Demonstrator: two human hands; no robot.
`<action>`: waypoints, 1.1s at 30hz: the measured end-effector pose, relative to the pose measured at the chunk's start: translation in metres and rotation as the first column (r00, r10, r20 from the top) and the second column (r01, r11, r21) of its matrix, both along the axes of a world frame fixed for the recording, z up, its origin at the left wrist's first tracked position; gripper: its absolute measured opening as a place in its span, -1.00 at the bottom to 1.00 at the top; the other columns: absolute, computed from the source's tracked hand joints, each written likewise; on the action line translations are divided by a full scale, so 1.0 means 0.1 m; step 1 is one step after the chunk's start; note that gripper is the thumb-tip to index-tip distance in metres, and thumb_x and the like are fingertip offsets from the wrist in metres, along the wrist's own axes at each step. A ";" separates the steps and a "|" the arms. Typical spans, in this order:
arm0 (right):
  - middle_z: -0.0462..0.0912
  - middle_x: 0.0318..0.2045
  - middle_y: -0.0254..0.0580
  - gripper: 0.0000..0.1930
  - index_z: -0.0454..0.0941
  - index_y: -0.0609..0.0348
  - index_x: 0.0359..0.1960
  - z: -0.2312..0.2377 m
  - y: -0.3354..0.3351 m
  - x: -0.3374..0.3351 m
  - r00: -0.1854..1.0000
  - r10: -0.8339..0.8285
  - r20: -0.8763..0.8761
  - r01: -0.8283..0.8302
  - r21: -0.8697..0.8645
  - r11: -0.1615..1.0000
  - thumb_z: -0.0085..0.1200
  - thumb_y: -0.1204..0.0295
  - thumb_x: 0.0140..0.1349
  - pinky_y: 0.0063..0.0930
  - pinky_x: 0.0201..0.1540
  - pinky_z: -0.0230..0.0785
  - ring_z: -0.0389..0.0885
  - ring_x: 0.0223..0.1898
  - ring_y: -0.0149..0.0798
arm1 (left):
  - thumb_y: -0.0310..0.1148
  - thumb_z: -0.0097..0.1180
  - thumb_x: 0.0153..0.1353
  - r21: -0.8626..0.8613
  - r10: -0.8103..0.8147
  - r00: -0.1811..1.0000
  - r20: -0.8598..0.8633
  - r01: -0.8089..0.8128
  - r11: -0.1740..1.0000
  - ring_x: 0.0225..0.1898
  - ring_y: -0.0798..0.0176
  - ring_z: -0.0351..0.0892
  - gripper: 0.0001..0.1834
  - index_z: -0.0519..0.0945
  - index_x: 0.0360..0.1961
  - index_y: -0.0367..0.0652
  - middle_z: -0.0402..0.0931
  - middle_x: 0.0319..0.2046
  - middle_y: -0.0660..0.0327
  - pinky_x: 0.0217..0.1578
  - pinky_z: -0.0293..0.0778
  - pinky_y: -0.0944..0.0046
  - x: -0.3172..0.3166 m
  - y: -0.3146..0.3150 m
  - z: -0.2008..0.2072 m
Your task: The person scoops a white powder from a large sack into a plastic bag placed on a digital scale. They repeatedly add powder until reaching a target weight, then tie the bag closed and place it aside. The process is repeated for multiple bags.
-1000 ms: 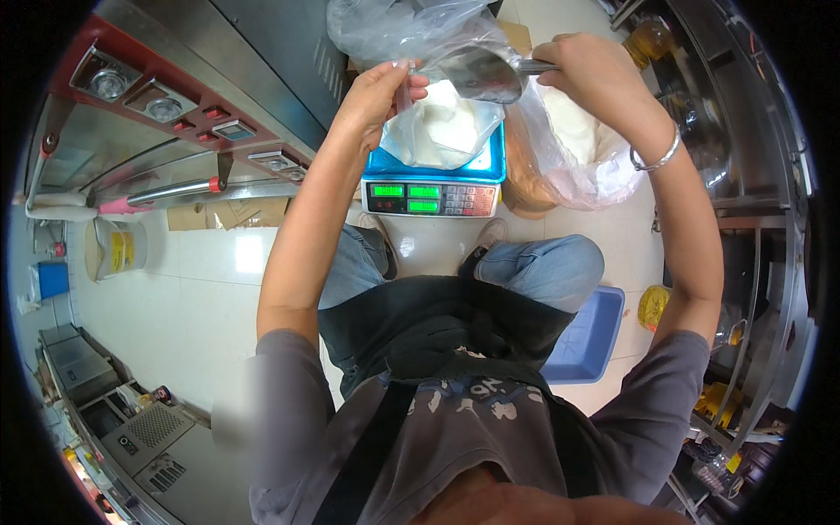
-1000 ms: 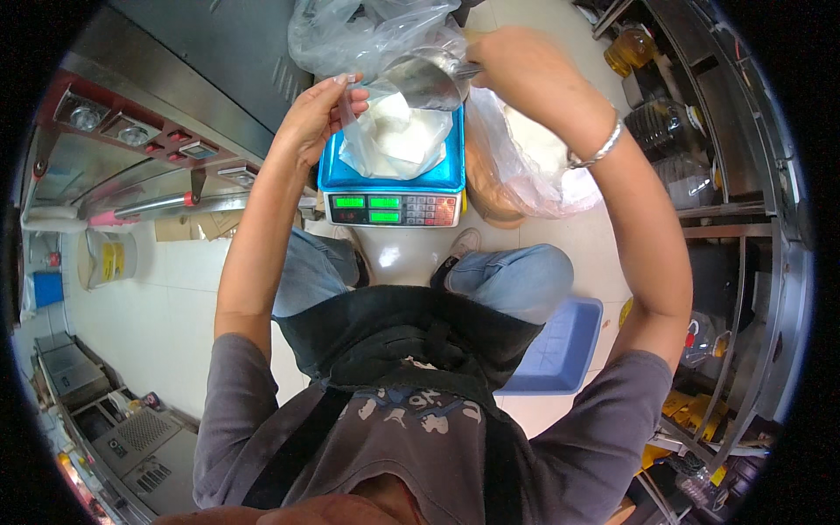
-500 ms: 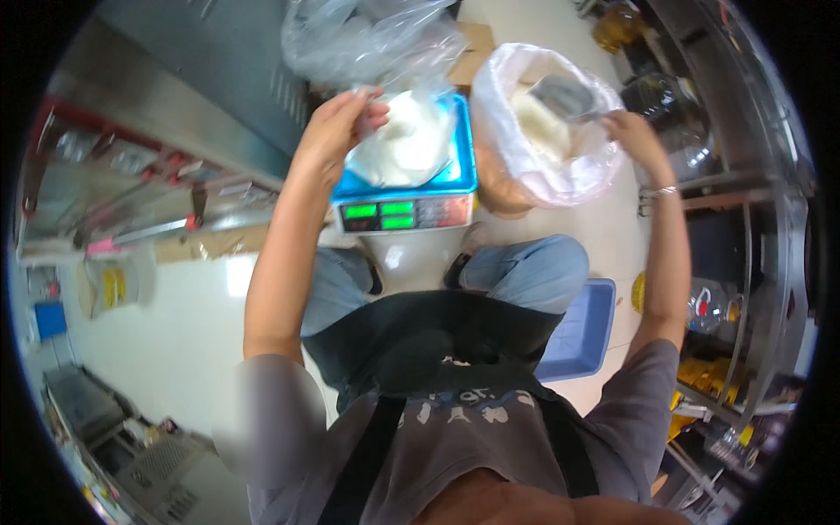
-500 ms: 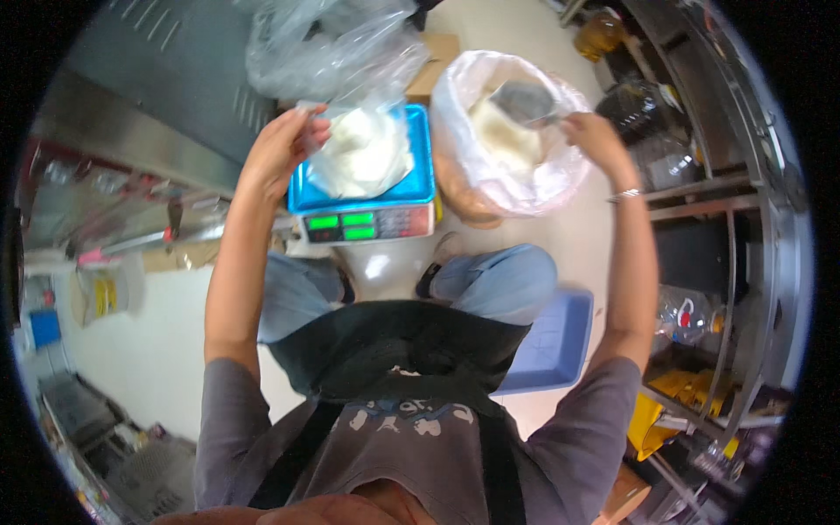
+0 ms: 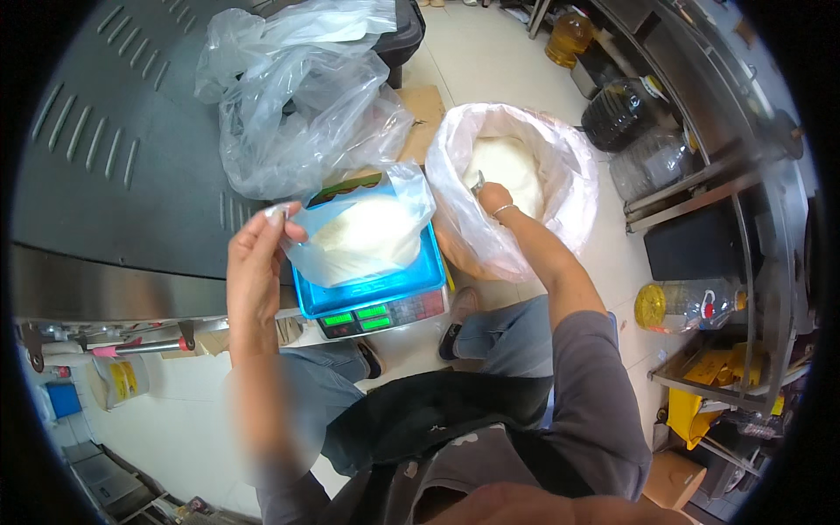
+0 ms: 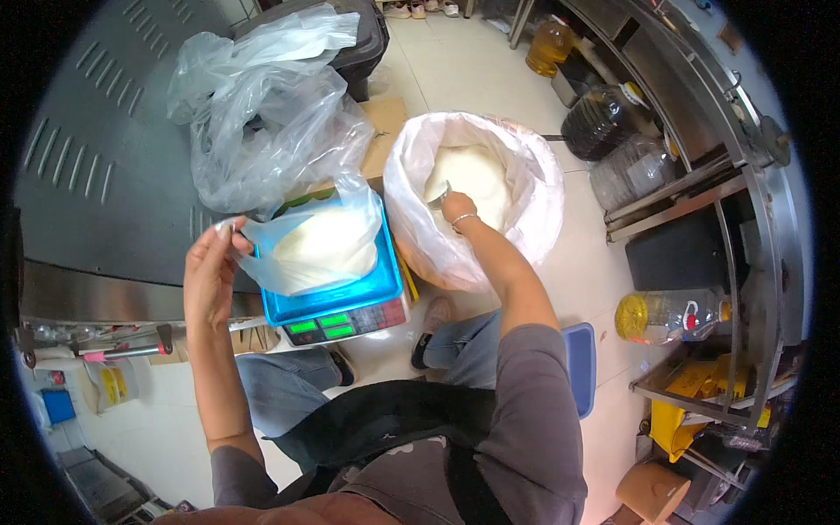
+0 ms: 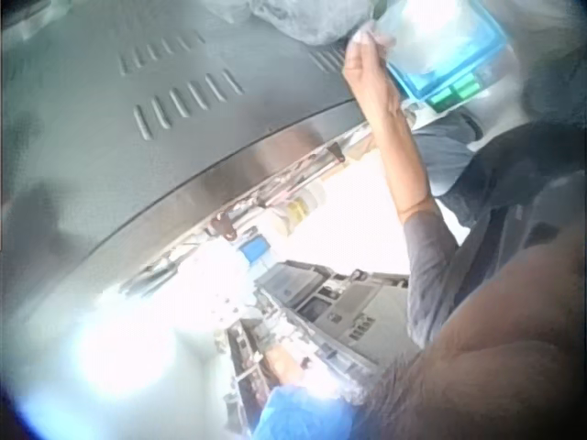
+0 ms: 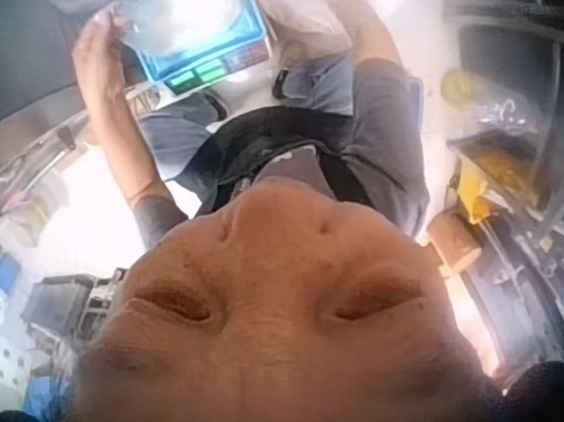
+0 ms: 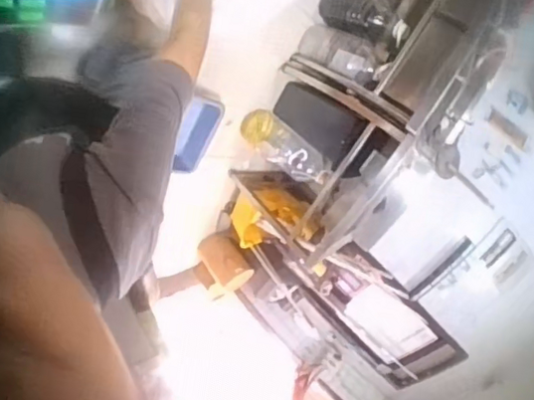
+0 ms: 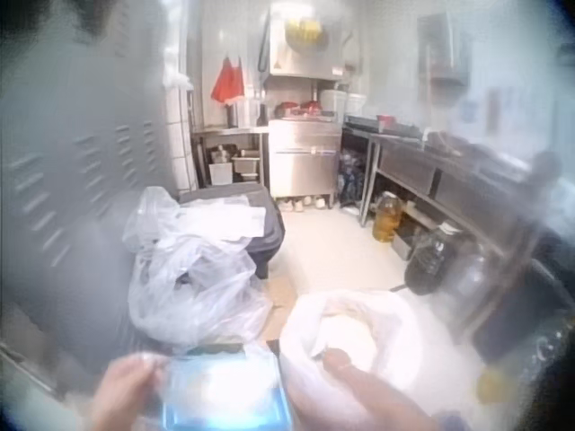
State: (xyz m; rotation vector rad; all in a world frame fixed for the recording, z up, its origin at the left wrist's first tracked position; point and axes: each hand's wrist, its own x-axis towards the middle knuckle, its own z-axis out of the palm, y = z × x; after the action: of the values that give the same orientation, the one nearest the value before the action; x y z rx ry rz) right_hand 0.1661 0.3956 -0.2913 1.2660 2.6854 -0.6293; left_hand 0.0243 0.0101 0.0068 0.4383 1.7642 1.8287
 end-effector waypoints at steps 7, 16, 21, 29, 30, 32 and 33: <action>0.57 -0.36 0.15 -0.60 0.57 0.29 -0.41 0.07 0.13 0.10 0.994 0.091 -0.058 -0.089 0.051 0.995 -0.07 0.14 0.14 -0.15 -0.20 0.37 0.55 -0.28 0.08 | -0.30 -0.06 0.25 0.003 -0.040 0.995 0.096 0.040 0.999 -0.39 0.45 0.43 -0.72 0.50 -0.13 -0.25 0.51 -0.50 0.31 -0.27 0.33 0.45 0.11 -0.09 -0.10; 0.58 -0.52 -0.04 -0.62 0.53 0.29 -0.48 0.56 0.11 0.54 0.941 -0.125 -0.315 0.095 -0.109 0.990 -0.07 0.15 0.14 -0.26 -0.28 0.32 0.55 -0.41 -0.07 | -0.31 -0.01 0.22 0.100 -0.022 0.986 0.165 0.006 0.995 -0.41 0.44 0.48 -0.73 0.49 -0.12 -0.24 0.51 -0.49 0.32 -0.28 0.40 0.45 0.02 -0.07 -0.24; 0.50 -0.61 -0.23 -0.68 0.48 0.28 -0.46 0.87 -0.08 0.84 0.834 -0.387 -0.392 0.210 -0.422 0.882 -0.07 0.22 0.17 -0.45 -0.55 0.22 0.39 -0.62 -0.33 | -0.31 0.01 0.21 0.128 -0.020 0.982 0.190 -0.005 0.992 -0.42 0.45 0.48 -0.75 0.51 -0.16 -0.23 0.51 -0.49 0.32 -0.27 0.42 0.46 0.01 -0.06 -0.24; 0.45 -0.64 -0.32 -0.70 0.47 0.26 -0.48 0.96 -0.41 1.00 0.721 -0.313 -0.619 0.199 -0.248 0.948 -0.10 0.25 0.21 -0.55 -0.66 0.18 0.31 -0.70 -0.48 | -0.32 0.03 0.20 0.137 0.002 0.982 0.188 -0.028 0.990 -0.39 0.48 0.50 -0.76 0.52 -0.17 -0.23 0.54 -0.45 0.32 -0.28 0.42 0.50 -0.06 -0.06 -0.34; 0.46 -0.63 -0.32 -0.71 0.47 0.26 -0.47 1.10 -0.53 1.02 0.711 -0.276 -0.646 0.189 -0.202 0.961 -0.11 0.26 0.20 -0.54 -0.64 0.19 0.32 -0.69 -0.47 | -0.32 0.04 0.19 0.137 0.005 0.982 0.188 -0.031 0.990 -0.39 0.48 0.50 -0.75 0.52 -0.17 -0.24 0.53 -0.45 0.32 -0.30 0.42 0.50 -0.07 -0.09 -0.36; 0.57 -0.55 -0.14 -0.69 0.51 0.30 -0.38 1.18 -0.53 1.11 0.741 -0.339 -0.580 0.221 -0.265 0.938 -0.09 0.25 0.17 -0.41 -0.34 0.32 0.52 -0.48 -0.25 | -0.31 0.04 0.19 0.129 -0.002 0.981 0.193 -0.023 0.991 -0.39 0.48 0.49 -0.75 0.51 -0.17 -0.24 0.53 -0.45 0.32 -0.30 0.42 0.50 -0.08 -0.10 -0.38; 0.56 -0.56 -0.17 -0.71 0.50 0.29 -0.36 1.23 -0.54 1.16 0.727 -0.307 -0.614 0.204 -0.235 0.951 -0.09 0.27 0.18 -0.43 -0.36 0.32 0.50 -0.50 -0.29 | -0.31 0.05 0.19 0.125 -0.002 0.980 0.197 -0.023 0.992 -0.38 0.48 0.49 -0.74 0.51 -0.17 -0.24 0.52 -0.45 0.33 -0.30 0.42 0.50 -0.10 -0.11 -0.39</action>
State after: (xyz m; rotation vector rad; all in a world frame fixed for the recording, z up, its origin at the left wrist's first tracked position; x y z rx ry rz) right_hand 0.2818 0.3416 -0.1679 1.6303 2.8771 -1.5398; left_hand 0.0146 -0.0010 -0.0325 0.2858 1.5271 1.9272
